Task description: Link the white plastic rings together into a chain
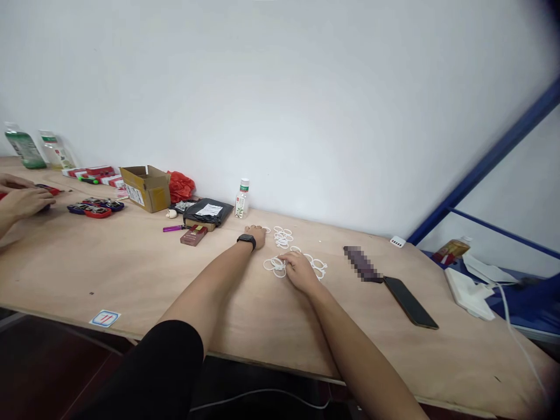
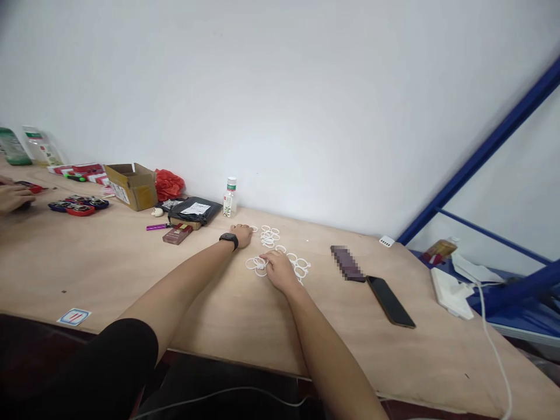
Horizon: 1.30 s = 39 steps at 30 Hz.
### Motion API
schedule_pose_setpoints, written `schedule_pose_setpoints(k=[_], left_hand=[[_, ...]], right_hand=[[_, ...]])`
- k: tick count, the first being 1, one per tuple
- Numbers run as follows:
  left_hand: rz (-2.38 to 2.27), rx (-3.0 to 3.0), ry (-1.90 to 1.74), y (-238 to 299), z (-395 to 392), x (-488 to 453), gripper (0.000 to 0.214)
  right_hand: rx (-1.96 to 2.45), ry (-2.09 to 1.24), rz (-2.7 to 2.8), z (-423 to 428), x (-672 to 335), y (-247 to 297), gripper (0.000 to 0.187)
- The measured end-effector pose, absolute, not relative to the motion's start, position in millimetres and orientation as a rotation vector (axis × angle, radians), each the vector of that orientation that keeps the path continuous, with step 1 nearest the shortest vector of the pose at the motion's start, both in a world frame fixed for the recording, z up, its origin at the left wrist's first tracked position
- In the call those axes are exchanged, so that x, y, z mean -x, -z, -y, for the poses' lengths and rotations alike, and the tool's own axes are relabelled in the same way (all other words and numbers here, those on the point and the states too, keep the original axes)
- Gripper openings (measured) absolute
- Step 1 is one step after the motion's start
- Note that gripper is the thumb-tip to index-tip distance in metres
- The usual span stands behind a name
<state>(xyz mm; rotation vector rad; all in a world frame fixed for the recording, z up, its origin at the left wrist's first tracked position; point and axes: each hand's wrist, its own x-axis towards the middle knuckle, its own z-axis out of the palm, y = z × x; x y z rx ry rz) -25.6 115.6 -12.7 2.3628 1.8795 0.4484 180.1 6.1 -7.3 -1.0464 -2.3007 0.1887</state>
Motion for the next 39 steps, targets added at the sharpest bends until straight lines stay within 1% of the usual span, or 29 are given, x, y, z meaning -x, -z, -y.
schedule_pose_setpoints(k=[3, 7, 9, 12, 15, 19, 21, 24, 29, 33, 36, 39], left_hand=[[-1.922, -2.342, -0.460, 11.6, -105.8, 26.5, 0.031], [-1.884, -2.384, -0.560, 6.1, -69.1, 20.9, 0.028], [-1.700, -2.460, -0.771, 0.4, -43.8, 14.8, 0.024], [-1.393, -2.525, -0.952, -10.4, -7.0, 6.1, 0.020], [-1.262, -2.357, -1.136, -17.5, 17.3, 0.9, 0.020], [-0.966, -1.949, -1.159, -12.3, 26.0, -4.7, 0.025], [-0.842, -1.771, -1.142, -6.3, 24.8, -7.9, 0.030], [-0.736, -1.655, -1.162, -0.3, 22.3, -10.6, 0.034], [-0.785, -1.644, -1.241, 0.3, 21.2, -7.9, 0.028], [-0.871, -1.707, -1.311, 2.0, 20.3, -5.1, 0.024], [-0.977, -1.813, -1.329, 3.1, 20.3, -2.5, 0.027], [-0.988, -1.899, -1.304, 1.4, 21.6, 0.2, 0.030]], right_hand=[[1.071, -0.174, 2.230, -6.7, -182.4, 3.4, 0.040], [1.071, -0.170, 2.131, -4.1, -178.9, -1.0, 0.036], [1.036, -0.175, 2.077, -1.6, -176.0, -3.2, 0.036], [0.965, -0.208, 2.035, 2.0, -172.8, -5.8, 0.039], [0.932, -0.244, 2.072, 4.0, -172.2, -6.6, 0.036], [0.944, -0.274, 2.134, 3.2, -174.3, -4.9, 0.030], [0.967, -0.295, 2.127, 1.7, -175.3, -3.1, 0.034], [1.017, -0.290, 2.100, -0.4, -175.9, 0.1, 0.041], [1.084, -0.259, 2.085, 0.6, -174.8, 2.6, 0.047], [1.088, -0.262, 2.136, 3.6, -172.0, 0.6, 0.041], [1.059, -0.258, 2.170, 4.8, -170.3, -0.6, 0.037], [1.066, -0.251, 2.177, 5.0, -170.1, -1.1, 0.037]])
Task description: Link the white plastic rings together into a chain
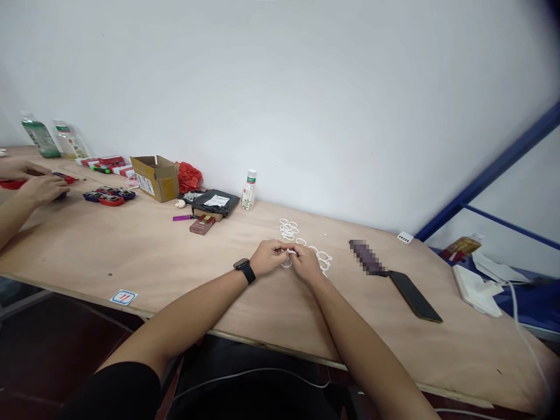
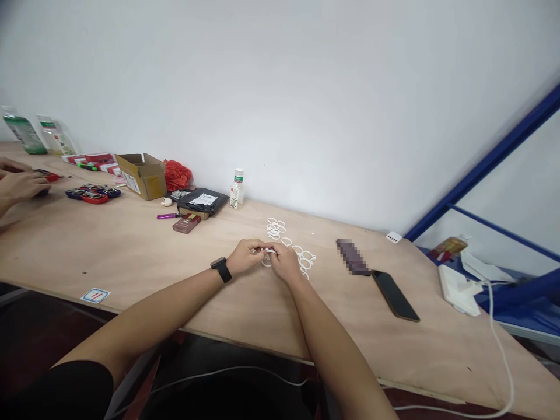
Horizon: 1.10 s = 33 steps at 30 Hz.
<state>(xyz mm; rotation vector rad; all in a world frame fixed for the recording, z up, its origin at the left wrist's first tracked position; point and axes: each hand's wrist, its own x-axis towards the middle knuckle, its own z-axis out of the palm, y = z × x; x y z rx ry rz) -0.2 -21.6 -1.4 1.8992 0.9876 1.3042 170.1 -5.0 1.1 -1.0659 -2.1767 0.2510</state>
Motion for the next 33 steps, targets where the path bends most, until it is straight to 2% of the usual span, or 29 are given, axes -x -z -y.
schedule_pose_setpoints(k=[15, 23, 27, 31, 33], left_hand=[[-0.970, -1.933, -1.259, -4.2, 24.7, 4.0, 0.030], [-1.093, -1.803, -1.293, 0.4, 21.4, 1.6, 0.020], [-1.102, -1.760, -1.344, 1.0, 17.6, 3.7, 0.024], [-1.318, -1.938, -1.313, 4.3, 7.9, 15.7, 0.029], [-1.424, -2.162, -1.164, 5.6, 3.5, 21.6, 0.030]], right_hand=[[1.132, -0.231, 2.180, 3.6, -172.1, 0.1, 0.038], [1.106, -0.172, 2.147, 11.1, -160.7, -2.5, 0.028], [1.040, -0.116, 2.147, 12.7, -159.9, -6.9, 0.023], [0.842, -0.031, 2.241, 11.0, -173.0, -18.0, 0.034], [0.875, 0.022, 2.176, 6.2, -179.7, -23.7, 0.031]])
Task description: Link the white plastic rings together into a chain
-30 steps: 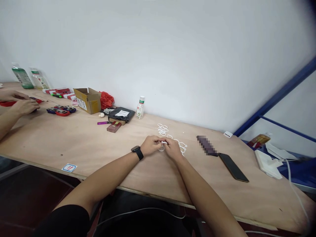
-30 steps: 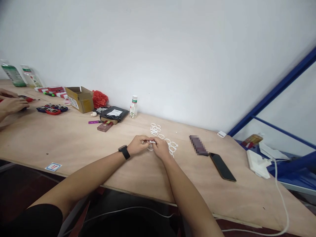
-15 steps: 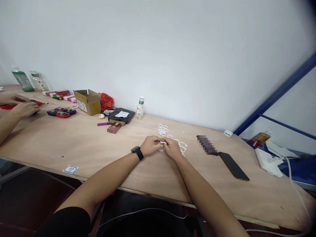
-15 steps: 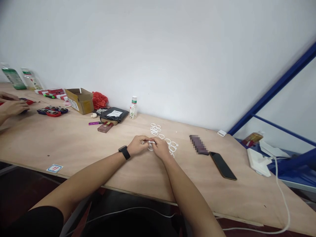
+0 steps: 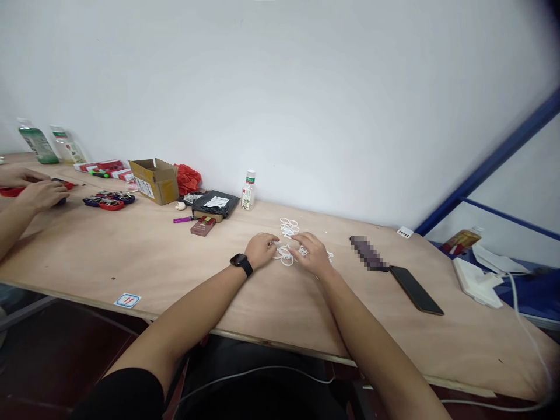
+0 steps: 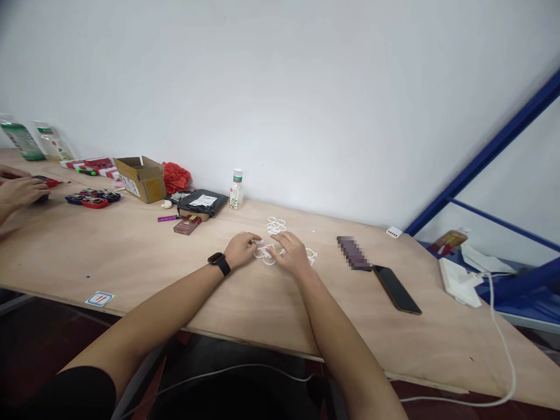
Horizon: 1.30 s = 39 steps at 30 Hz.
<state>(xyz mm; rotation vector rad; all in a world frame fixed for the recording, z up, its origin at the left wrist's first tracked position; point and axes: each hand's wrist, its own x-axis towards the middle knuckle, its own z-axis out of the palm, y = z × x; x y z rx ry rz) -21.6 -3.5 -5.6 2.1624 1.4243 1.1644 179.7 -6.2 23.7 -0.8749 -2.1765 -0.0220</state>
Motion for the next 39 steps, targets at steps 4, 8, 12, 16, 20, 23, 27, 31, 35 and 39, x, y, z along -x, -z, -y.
schedule_pose_setpoints(k=[4, 8, 12, 16, 20, 23, 27, 31, 35, 39], left_hand=[[-1.467, -2.441, -0.798, 4.4, 2.9, 24.0, 0.030], [-1.451, -2.520, -0.667, 1.3, 8.3, 20.9, 0.031], [-1.359, -2.511, -0.716, 2.6, 10.2, 20.9, 0.030], [-1.209, -2.405, -0.874, 6.7, 8.7, 21.2, 0.027], [-1.284, -2.287, -1.099, 11.6, 2.3, 23.1, 0.025], [-1.356, -2.241, -1.246, 14.6, -3.3, 26.6, 0.030], [-1.232, -2.251, -1.332, 14.4, -4.2, 28.5, 0.032], [-1.098, -2.279, -1.357, 10.1, 1.0, 26.8, 0.028], [-1.049, -2.254, -1.356, 6.3, 4.6, 26.8, 0.026], [-1.076, -2.241, -1.322, 4.6, 5.9, 26.2, 0.025]], right_hand=[[1.176, 0.071, 2.158, -17.3, -183.8, -31.0, 0.028], [1.544, 0.141, 2.405, -47.5, -176.1, -33.0, 0.034], [1.798, 0.167, 2.516, -65.0, -162.4, -28.3, 0.035], [1.854, 0.118, 2.541, -66.1, -154.6, -21.0, 0.025], [1.705, 0.107, 2.496, -54.8, -158.4, -15.8, 0.018], [1.454, -0.014, 2.377, -41.2, -164.2, -11.2, 0.015], [1.067, -0.202, 2.293, -21.3, -166.7, -4.7, 0.014], [0.879, -0.345, 2.286, -8.9, -162.9, -3.1, 0.014], [0.927, -0.391, 2.209, -7.9, -162.4, -1.9, 0.016], [0.970, -0.403, 2.151, -8.7, -164.0, 0.6, 0.018]])
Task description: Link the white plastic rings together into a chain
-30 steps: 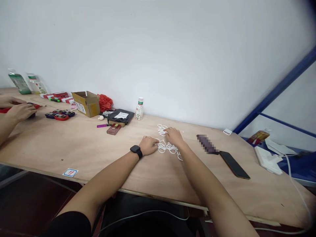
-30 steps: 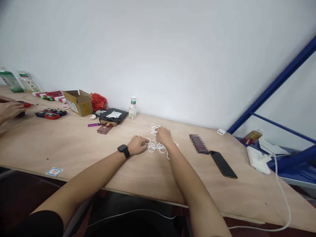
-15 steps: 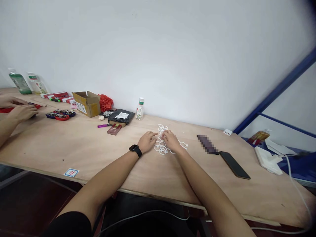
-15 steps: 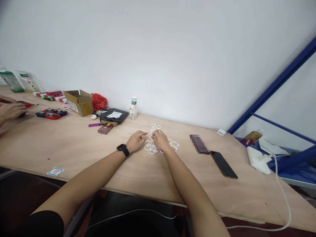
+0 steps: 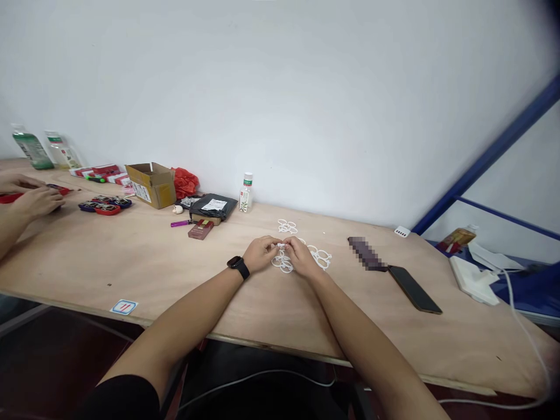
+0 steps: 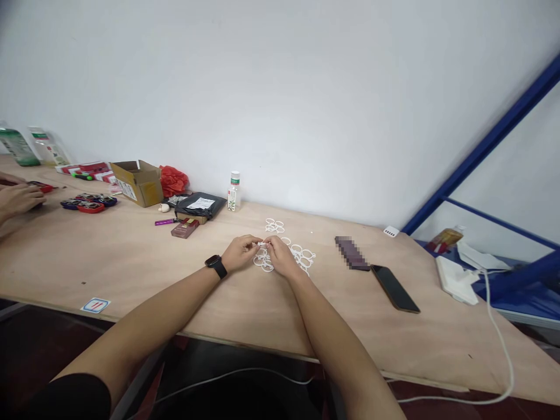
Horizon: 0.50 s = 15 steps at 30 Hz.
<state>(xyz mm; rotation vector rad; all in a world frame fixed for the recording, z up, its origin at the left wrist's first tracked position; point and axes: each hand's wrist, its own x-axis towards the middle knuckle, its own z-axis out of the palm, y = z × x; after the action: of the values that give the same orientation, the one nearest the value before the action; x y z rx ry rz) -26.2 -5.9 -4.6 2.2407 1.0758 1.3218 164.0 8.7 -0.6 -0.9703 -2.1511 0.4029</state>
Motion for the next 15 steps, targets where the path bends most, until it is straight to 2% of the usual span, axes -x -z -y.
schedule_pose_setpoints(k=[8, 15], left_hand=[[-1.183, -2.149, -1.345, 3.2, 6.4, 24.3, 0.023], [-1.367, -2.084, -1.422, 4.3, 0.6, 29.7, 0.019]], right_hand=[[1.005, -0.429, 2.148, -6.0, -157.6, 0.1, 0.022], [1.218, -0.056, 2.300, -12.4, -158.2, 6.2, 0.031]])
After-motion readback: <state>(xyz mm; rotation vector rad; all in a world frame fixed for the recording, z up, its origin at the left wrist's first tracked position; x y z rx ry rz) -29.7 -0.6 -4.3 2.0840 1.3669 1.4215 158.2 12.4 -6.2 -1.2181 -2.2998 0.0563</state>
